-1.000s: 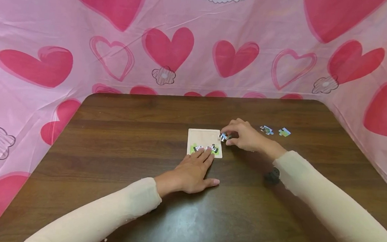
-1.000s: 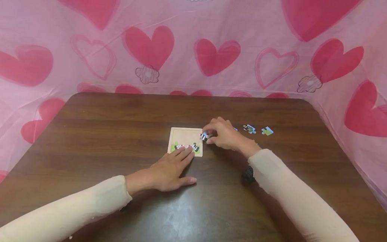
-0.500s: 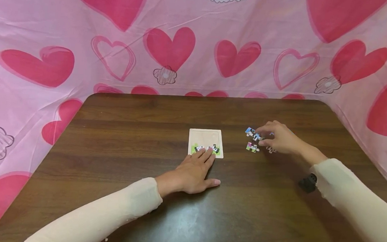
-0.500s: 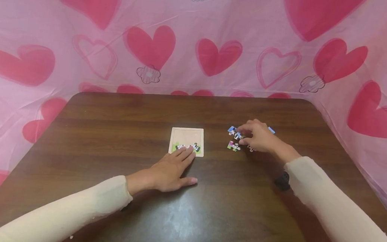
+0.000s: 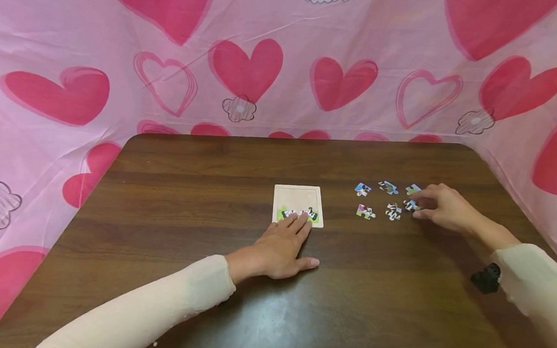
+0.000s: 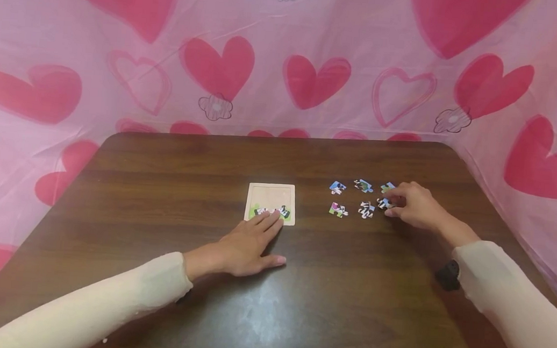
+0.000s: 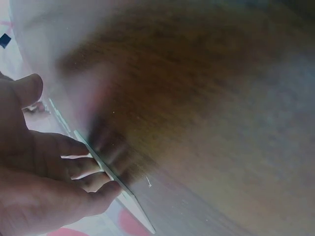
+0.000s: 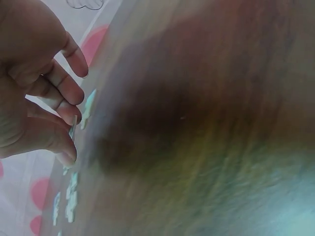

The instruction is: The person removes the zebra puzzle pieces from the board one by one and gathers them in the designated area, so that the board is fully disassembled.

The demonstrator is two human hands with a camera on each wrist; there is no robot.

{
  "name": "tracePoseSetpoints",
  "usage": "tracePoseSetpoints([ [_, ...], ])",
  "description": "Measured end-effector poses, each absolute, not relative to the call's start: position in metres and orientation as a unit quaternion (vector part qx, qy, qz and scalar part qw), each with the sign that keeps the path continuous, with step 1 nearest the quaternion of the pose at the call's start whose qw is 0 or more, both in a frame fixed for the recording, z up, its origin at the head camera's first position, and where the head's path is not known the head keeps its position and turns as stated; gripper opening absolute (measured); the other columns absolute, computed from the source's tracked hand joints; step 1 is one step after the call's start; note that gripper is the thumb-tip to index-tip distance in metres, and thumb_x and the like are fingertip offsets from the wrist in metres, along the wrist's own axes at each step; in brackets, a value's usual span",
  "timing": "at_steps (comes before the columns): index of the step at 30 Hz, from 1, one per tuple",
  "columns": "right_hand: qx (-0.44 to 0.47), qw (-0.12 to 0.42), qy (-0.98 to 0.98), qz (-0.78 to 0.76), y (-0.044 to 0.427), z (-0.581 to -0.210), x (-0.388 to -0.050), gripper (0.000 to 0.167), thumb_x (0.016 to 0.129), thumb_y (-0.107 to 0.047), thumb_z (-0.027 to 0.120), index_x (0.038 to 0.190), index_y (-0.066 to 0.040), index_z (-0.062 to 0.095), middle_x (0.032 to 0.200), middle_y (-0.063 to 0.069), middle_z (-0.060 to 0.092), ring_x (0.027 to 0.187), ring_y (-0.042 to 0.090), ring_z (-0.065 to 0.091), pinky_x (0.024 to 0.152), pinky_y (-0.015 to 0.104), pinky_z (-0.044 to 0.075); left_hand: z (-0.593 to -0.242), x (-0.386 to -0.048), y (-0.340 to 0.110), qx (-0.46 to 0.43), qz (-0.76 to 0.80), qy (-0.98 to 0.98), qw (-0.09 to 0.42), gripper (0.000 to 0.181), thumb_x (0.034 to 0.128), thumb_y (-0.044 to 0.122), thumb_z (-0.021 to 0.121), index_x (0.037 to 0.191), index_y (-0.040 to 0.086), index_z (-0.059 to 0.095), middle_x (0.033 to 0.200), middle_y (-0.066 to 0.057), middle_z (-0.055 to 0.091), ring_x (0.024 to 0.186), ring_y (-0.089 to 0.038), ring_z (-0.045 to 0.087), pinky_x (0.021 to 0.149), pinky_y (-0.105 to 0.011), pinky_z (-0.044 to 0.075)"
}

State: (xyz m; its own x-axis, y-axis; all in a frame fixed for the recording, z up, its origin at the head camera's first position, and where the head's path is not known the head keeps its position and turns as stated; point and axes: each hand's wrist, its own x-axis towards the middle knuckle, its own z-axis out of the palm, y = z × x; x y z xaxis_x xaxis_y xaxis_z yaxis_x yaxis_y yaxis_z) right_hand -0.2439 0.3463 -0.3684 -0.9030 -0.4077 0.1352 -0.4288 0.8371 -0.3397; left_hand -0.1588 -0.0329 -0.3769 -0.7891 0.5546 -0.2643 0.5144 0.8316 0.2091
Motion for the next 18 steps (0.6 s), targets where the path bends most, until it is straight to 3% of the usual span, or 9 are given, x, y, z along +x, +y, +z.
tracePoseSetpoints([
  [9, 0.241, 0.041, -0.957, 0.156, 0.355, -0.377, -0.243, 0.035, 0.07, -0.007, 0.084, 0.102, -0.001, 0.072, 0.076, -0.004, 0.056, 0.08, 0.021, 0.051, 0.068, 0.037, 0.038, -0.378, -0.158, -0.029, 0.282, 0.069, 0.944, 0.154, 0.084, 0.0937, 0.063, 0.042, 0.155, 0.01, 0.018, 0.162, -0.006, 0.006, 0.148, -0.026, 0.005, 0.115, -0.049, 0.018],
  [14, 0.24, 0.045, -0.957, 0.157, 0.351, -0.374, -0.245, 0.034, 0.072, -0.009, 0.083, 0.104, -0.002, 0.072, 0.08, 0.001, 0.06, 0.084, 0.025, 0.053, 0.07, 0.041, 0.04, -0.378, -0.156, -0.029, 0.275, 0.076, 0.946, 0.152, 0.085, 0.0935, 0.063, 0.043, 0.154, 0.008, 0.018, 0.162, -0.007, 0.006, 0.148, -0.027, 0.005, 0.116, -0.048, 0.017],
  [18, 0.251, 0.071, -0.95, 0.171, 0.339, -0.368, -0.248, 0.028, 0.077, -0.01, 0.08, 0.101, -0.001, 0.072, 0.085, 0.006, 0.064, 0.084, 0.025, 0.053, 0.07, 0.041, 0.04, -0.379, -0.156, -0.027, 0.278, 0.075, 0.948, 0.135, 0.087, 0.0929, 0.063, 0.045, 0.153, 0.006, 0.021, 0.16, -0.009, 0.016, 0.146, -0.028, 0.013, 0.115, -0.048, 0.019],
])
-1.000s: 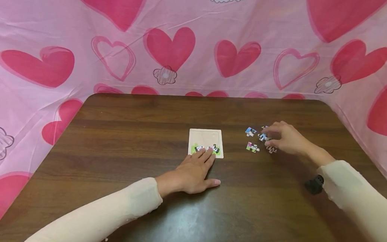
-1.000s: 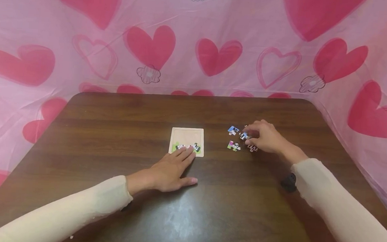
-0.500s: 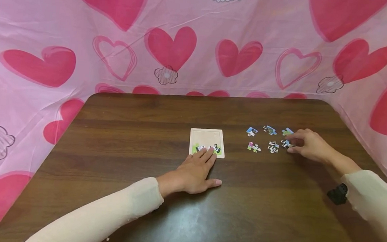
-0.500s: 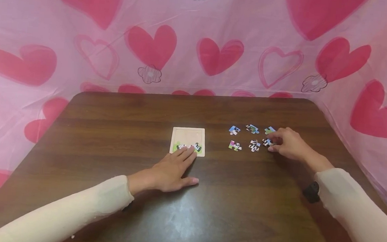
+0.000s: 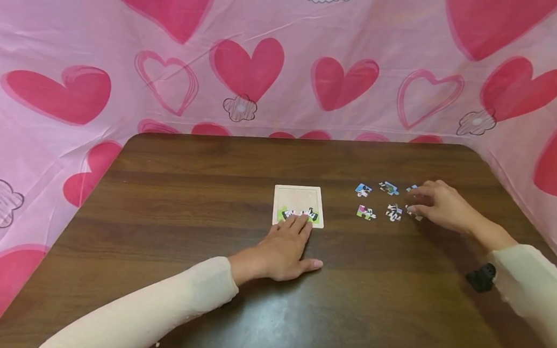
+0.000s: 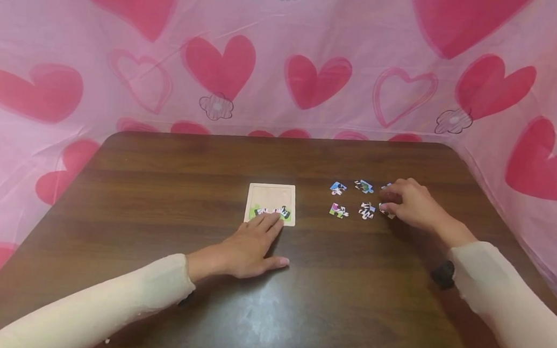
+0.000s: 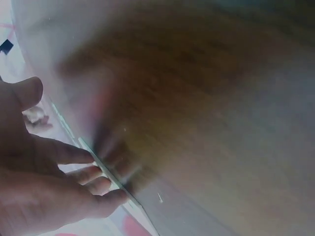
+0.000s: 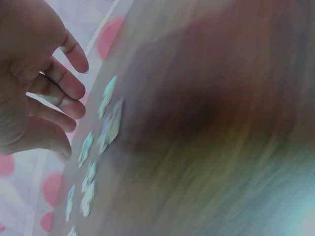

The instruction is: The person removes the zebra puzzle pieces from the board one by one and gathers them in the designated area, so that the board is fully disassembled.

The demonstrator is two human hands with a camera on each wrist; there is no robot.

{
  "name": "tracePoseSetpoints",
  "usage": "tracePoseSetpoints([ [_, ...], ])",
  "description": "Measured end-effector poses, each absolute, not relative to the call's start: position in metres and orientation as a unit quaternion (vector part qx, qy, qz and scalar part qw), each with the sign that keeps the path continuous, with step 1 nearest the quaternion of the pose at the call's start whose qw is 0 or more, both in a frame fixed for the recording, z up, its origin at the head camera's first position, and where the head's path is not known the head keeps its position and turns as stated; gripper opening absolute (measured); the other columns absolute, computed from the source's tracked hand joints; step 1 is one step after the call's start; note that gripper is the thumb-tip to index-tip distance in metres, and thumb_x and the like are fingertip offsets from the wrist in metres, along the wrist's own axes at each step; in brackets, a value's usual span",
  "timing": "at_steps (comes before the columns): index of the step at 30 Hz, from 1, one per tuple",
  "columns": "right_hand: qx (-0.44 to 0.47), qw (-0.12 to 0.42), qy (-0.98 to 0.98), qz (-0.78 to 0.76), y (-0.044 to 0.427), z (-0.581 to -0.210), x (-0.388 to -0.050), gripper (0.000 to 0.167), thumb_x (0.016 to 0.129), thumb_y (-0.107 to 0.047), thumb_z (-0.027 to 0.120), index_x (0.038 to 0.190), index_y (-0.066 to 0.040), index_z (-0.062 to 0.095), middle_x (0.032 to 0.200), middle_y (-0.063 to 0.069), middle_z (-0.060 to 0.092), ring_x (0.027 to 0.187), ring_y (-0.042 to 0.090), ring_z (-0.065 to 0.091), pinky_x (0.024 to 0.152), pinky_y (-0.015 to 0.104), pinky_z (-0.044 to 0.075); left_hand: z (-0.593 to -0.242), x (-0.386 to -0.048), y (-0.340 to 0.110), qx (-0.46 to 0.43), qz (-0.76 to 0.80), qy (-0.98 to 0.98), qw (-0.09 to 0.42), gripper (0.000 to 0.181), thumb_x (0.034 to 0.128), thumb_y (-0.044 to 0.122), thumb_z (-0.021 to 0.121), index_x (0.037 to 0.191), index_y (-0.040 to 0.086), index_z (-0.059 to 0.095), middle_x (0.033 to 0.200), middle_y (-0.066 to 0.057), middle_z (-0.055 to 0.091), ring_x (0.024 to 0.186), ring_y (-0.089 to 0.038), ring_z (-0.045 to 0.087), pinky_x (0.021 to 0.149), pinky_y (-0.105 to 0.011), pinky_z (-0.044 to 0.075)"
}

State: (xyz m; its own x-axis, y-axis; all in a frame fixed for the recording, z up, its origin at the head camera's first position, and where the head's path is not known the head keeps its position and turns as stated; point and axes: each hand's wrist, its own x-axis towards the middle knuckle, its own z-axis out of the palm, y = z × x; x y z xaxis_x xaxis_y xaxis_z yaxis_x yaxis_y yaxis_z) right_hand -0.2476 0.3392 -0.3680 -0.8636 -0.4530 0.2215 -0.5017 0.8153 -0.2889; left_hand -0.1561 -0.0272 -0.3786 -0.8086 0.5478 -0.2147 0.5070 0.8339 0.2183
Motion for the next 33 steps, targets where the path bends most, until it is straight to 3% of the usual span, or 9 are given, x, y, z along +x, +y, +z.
tracePoseSetpoints([
  [5, 0.267, 0.067, -0.942, 0.194, 0.315, -0.36, -0.247, 0.023, 0.082, -0.009, 0.076, 0.103, 0.0, 0.071, 0.087, 0.006, 0.064, 0.085, 0.024, 0.05, 0.073, 0.044, 0.033, -0.378, -0.155, -0.024, 0.289, 0.058, 0.948, 0.122, 0.087, 0.0922, 0.063, 0.045, 0.151, 0.003, 0.025, 0.153, -0.009, 0.026, 0.141, -0.027, 0.023, 0.114, -0.048, 0.022],
  [10, 0.299, 0.067, -0.931, 0.199, 0.291, -0.359, -0.249, 0.021, 0.084, -0.01, 0.074, 0.104, -0.001, 0.071, 0.09, 0.005, 0.066, 0.087, 0.025, 0.051, 0.074, 0.047, 0.034, -0.374, -0.153, -0.025, 0.286, 0.049, 0.944, 0.156, 0.086, 0.0944, 0.062, 0.042, 0.153, 0.003, 0.02, 0.16, -0.012, 0.014, 0.147, -0.026, 0.012, 0.117, -0.045, 0.015],
  [17, 0.317, 0.054, -0.918, 0.231, 0.259, -0.36, -0.255, 0.02, 0.086, -0.008, 0.072, 0.105, -0.003, 0.07, 0.089, 0.002, 0.065, 0.086, 0.022, 0.05, 0.075, 0.039, 0.035, -0.373, -0.148, -0.03, 0.296, 0.052, 0.939, 0.17, 0.087, 0.095, 0.062, 0.039, 0.153, 0.001, 0.017, 0.161, -0.012, 0.003, 0.148, -0.027, 0.003, 0.117, -0.045, 0.013],
  [28, 0.346, 0.023, -0.9, 0.264, 0.189, -0.363, -0.266, 0.026, 0.084, -0.01, 0.074, 0.109, -0.003, 0.07, 0.099, 0.009, 0.067, 0.094, 0.025, 0.052, 0.082, 0.043, 0.043, -0.377, -0.149, -0.031, 0.297, 0.053, 0.938, 0.17, 0.089, 0.0941, 0.065, 0.038, 0.153, 0.002, 0.016, 0.161, -0.011, 0.002, 0.148, -0.025, 0.001, 0.117, -0.044, 0.011],
  [33, 0.365, 0.008, -0.89, 0.274, 0.162, -0.366, -0.268, 0.026, 0.085, -0.01, 0.073, 0.11, -0.004, 0.07, 0.095, 0.008, 0.066, 0.089, 0.027, 0.05, 0.077, 0.039, 0.04, -0.377, -0.149, -0.03, 0.297, 0.052, 0.938, 0.171, 0.089, 0.0938, 0.065, 0.038, 0.153, 0.002, 0.017, 0.161, -0.011, 0.003, 0.148, -0.025, 0.001, 0.117, -0.043, 0.012],
])
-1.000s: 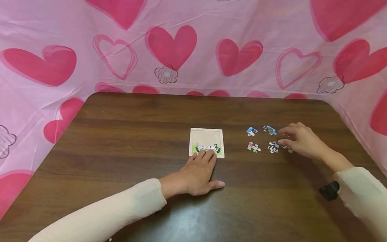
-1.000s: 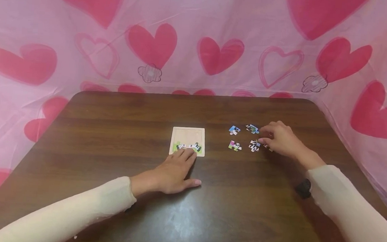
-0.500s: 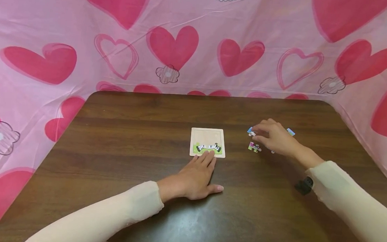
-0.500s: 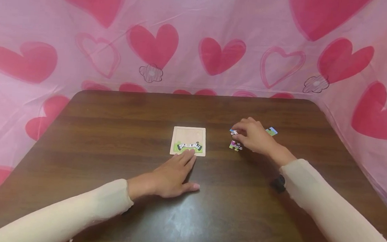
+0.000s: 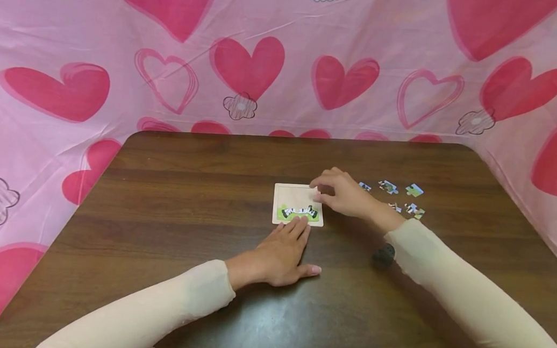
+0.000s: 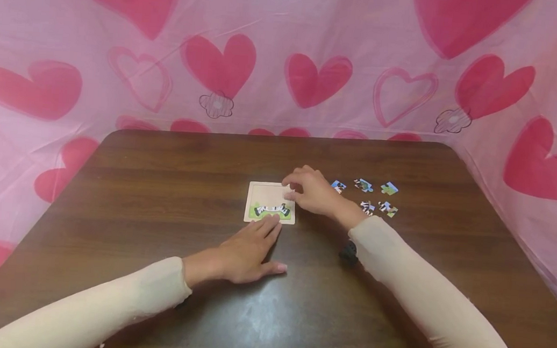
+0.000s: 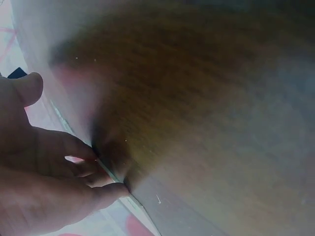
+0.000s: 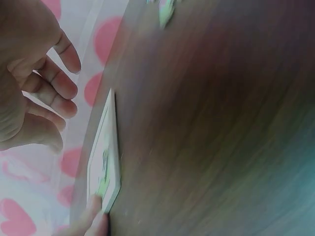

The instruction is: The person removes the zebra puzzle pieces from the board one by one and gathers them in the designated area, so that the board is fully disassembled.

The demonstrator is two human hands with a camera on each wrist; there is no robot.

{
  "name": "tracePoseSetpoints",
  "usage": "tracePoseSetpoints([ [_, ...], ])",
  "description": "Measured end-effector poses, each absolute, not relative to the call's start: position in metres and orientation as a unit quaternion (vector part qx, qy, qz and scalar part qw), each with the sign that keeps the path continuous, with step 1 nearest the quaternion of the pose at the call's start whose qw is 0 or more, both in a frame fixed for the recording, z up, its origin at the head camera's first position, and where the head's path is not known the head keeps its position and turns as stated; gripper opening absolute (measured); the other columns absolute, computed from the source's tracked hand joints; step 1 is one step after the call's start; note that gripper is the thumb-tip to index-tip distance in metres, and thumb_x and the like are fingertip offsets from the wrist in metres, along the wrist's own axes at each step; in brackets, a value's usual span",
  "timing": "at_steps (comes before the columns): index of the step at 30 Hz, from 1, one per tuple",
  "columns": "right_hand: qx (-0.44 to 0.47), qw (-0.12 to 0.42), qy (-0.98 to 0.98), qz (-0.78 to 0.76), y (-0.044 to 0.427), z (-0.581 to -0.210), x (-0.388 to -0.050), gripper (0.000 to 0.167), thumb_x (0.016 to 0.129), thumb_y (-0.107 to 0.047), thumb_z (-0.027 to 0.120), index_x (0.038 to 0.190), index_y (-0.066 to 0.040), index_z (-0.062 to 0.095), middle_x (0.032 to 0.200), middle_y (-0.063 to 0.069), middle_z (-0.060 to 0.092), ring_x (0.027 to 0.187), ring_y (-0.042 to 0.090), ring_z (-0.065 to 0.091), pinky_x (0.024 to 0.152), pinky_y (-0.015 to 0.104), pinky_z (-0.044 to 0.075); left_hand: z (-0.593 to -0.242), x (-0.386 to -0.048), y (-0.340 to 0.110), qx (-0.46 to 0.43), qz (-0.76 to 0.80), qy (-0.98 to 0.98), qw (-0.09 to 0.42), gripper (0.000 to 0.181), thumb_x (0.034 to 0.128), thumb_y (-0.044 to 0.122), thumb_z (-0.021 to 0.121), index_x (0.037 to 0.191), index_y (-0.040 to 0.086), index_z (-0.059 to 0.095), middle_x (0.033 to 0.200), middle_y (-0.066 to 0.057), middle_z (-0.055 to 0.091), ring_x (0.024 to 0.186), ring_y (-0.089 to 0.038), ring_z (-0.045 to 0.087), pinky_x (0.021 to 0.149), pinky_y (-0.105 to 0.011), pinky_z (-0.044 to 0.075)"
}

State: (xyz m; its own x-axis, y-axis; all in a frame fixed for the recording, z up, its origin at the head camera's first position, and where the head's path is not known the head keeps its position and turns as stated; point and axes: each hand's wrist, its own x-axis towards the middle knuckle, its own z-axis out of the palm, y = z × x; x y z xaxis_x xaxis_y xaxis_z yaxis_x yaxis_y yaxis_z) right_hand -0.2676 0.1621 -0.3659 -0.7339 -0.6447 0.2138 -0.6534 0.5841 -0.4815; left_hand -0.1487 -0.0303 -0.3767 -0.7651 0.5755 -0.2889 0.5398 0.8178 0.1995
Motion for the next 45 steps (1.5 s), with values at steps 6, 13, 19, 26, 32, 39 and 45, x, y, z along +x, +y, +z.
tracePoseSetpoints([
  [6, 0.371, -0.015, -0.886, 0.278, 0.142, -0.369, -0.269, 0.027, 0.087, -0.013, 0.072, 0.112, -0.005, 0.069, 0.091, 0.002, 0.062, 0.086, 0.025, 0.048, 0.076, 0.037, 0.037, -0.377, -0.149, -0.03, 0.298, 0.053, 0.939, 0.166, 0.089, 0.0935, 0.065, 0.039, 0.153, 0.002, 0.017, 0.161, -0.011, 0.004, 0.148, -0.025, 0.002, 0.117, -0.044, 0.012],
  [13, 0.382, -0.016, -0.881, 0.278, 0.128, -0.372, -0.272, 0.027, 0.084, -0.015, 0.075, 0.109, -0.006, 0.071, 0.091, 0.002, 0.063, 0.087, 0.021, 0.047, 0.079, 0.039, 0.036, -0.377, -0.149, -0.03, 0.296, 0.052, 0.939, 0.165, 0.089, 0.093, 0.065, 0.04, 0.153, 0.003, 0.018, 0.161, -0.011, 0.005, 0.148, -0.025, 0.003, 0.117, -0.044, 0.013],
  [19, 0.394, -0.02, -0.879, 0.267, 0.118, -0.375, -0.271, 0.025, 0.084, -0.017, 0.076, 0.107, -0.008, 0.072, 0.089, 0.002, 0.062, 0.087, 0.021, 0.048, 0.08, 0.039, 0.035, -0.377, -0.149, -0.03, 0.299, 0.045, 0.939, 0.162, 0.09, 0.0927, 0.066, 0.04, 0.153, 0.002, 0.018, 0.161, -0.011, 0.007, 0.148, -0.025, 0.004, 0.117, -0.044, 0.014],
  [26, 0.41, -0.033, -0.88, 0.239, 0.11, -0.379, -0.267, 0.022, 0.084, -0.016, 0.075, 0.105, -0.009, 0.075, 0.088, 0.001, 0.062, 0.085, 0.019, 0.047, 0.076, 0.036, 0.035, -0.377, -0.149, -0.031, 0.303, 0.041, 0.938, 0.164, 0.091, 0.0929, 0.067, 0.038, 0.153, 0.002, 0.017, 0.161, -0.011, 0.008, 0.148, -0.024, 0.004, 0.117, -0.045, 0.013],
  [32, 0.402, -0.063, -0.882, 0.238, 0.108, -0.379, -0.267, 0.021, 0.085, -0.018, 0.074, 0.106, -0.013, 0.076, 0.091, -0.001, 0.06, 0.083, 0.017, 0.043, 0.077, 0.035, 0.032, -0.376, -0.149, -0.031, 0.299, 0.044, 0.938, 0.17, 0.091, 0.0927, 0.067, 0.038, 0.153, 0.002, 0.017, 0.161, -0.011, 0.007, 0.148, -0.025, 0.003, 0.117, -0.044, 0.012],
  [39, 0.409, -0.065, -0.875, 0.251, 0.106, -0.38, -0.268, 0.018, 0.086, -0.014, 0.073, 0.103, -0.013, 0.077, 0.093, 0.0, 0.059, 0.085, 0.019, 0.045, 0.077, 0.034, 0.035, -0.377, -0.149, -0.031, 0.298, 0.043, 0.938, 0.171, 0.091, 0.0925, 0.067, 0.038, 0.154, 0.003, 0.016, 0.161, -0.01, 0.005, 0.148, -0.024, 0.002, 0.118, -0.043, 0.01],
  [45, 0.411, -0.077, -0.867, 0.271, 0.105, -0.38, -0.27, 0.013, 0.086, -0.01, 0.073, 0.098, -0.011, 0.077, 0.09, 0.001, 0.06, 0.084, 0.02, 0.047, 0.075, 0.033, 0.039, -0.377, -0.15, -0.032, 0.299, 0.046, 0.937, 0.175, 0.091, 0.0927, 0.067, 0.037, 0.154, 0.004, 0.015, 0.161, -0.01, 0.005, 0.148, -0.024, 0.001, 0.118, -0.043, 0.01],
])
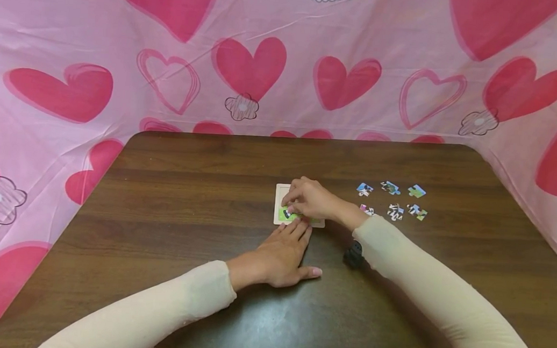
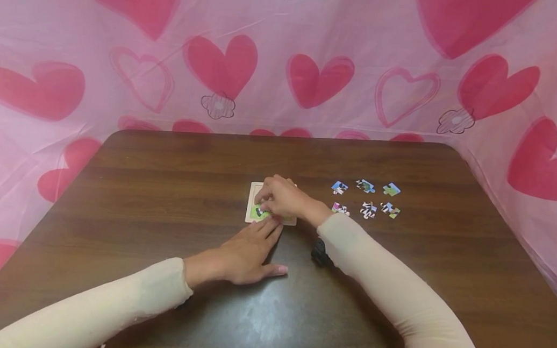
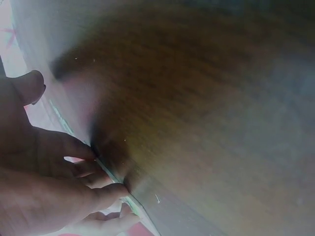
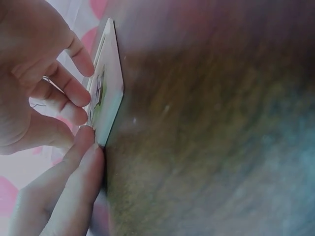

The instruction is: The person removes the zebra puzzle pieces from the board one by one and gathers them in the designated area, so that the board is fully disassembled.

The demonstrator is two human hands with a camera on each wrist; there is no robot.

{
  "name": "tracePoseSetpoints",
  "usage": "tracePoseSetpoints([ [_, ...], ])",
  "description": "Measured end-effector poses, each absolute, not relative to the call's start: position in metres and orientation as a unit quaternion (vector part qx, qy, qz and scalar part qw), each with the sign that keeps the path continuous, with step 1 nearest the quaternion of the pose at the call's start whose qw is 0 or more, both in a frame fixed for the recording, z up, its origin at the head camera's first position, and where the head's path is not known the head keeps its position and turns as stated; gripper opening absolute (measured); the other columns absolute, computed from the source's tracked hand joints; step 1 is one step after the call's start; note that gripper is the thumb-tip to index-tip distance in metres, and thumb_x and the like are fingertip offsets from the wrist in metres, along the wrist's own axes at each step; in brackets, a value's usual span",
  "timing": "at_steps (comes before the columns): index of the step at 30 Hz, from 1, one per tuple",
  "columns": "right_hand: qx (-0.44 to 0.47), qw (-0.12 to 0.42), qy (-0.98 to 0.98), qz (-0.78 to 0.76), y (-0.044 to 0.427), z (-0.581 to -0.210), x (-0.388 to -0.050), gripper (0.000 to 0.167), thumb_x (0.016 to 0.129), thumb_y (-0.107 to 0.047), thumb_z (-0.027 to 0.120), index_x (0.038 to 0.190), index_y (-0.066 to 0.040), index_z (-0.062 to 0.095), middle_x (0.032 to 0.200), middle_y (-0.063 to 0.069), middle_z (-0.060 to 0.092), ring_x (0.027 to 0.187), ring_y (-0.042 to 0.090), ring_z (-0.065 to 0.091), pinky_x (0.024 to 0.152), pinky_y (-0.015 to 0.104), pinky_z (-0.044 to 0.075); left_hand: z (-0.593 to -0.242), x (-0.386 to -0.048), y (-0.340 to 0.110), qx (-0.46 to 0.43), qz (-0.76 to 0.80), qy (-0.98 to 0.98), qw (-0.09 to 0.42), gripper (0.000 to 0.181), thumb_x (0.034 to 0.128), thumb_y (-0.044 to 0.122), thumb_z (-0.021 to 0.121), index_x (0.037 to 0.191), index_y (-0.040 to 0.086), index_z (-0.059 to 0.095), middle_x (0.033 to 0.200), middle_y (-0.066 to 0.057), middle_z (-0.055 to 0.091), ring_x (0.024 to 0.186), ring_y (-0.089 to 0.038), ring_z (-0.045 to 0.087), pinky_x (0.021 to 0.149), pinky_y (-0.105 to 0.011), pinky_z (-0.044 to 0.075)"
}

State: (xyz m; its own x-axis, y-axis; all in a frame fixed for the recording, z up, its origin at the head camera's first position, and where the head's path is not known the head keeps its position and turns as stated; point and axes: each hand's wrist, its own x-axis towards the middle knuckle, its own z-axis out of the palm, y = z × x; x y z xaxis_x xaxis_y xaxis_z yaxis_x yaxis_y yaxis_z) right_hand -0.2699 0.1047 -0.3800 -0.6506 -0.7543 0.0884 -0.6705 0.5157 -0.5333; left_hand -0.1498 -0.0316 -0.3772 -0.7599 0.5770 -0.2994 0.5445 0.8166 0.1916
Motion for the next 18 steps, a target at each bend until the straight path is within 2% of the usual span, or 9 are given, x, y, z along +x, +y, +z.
tracePoseSetpoints([
  [8, -0.393, 0.109, 0.862, -0.301, 0.103, -0.381, -0.2727, 0.012, 0.085, -0.005, 0.072, 0.094, -0.012, 0.071, 0.087, -0.003, 0.06, 0.085, 0.015, 0.051, 0.078, 0.032, 0.045, -0.379, -0.1501, -0.0319, 0.299, 0.051, 0.937, 0.175, 0.09, 0.0926, 0.067, 0.038, 0.154, 0.004, 0.016, 0.161, -0.01, 0.006, 0.148, -0.025, 0.0, 0.118, -0.042, 0.009],
  [18, -0.362, 0.148, 0.864, -0.318, 0.1023, -0.3792, -0.2731, 0.018, 0.081, 0.003, 0.073, 0.092, -0.012, 0.07, 0.078, -0.001, 0.058, 0.078, 0.016, 0.052, 0.073, 0.03, 0.045, -0.3792, -0.1507, -0.0323, 0.299, 0.048, 0.938, 0.17, 0.089, 0.0927, 0.067, 0.037, 0.154, 0.004, 0.018, 0.161, -0.009, 0.007, 0.148, -0.024, 0.002, 0.117, -0.043, 0.011],
])
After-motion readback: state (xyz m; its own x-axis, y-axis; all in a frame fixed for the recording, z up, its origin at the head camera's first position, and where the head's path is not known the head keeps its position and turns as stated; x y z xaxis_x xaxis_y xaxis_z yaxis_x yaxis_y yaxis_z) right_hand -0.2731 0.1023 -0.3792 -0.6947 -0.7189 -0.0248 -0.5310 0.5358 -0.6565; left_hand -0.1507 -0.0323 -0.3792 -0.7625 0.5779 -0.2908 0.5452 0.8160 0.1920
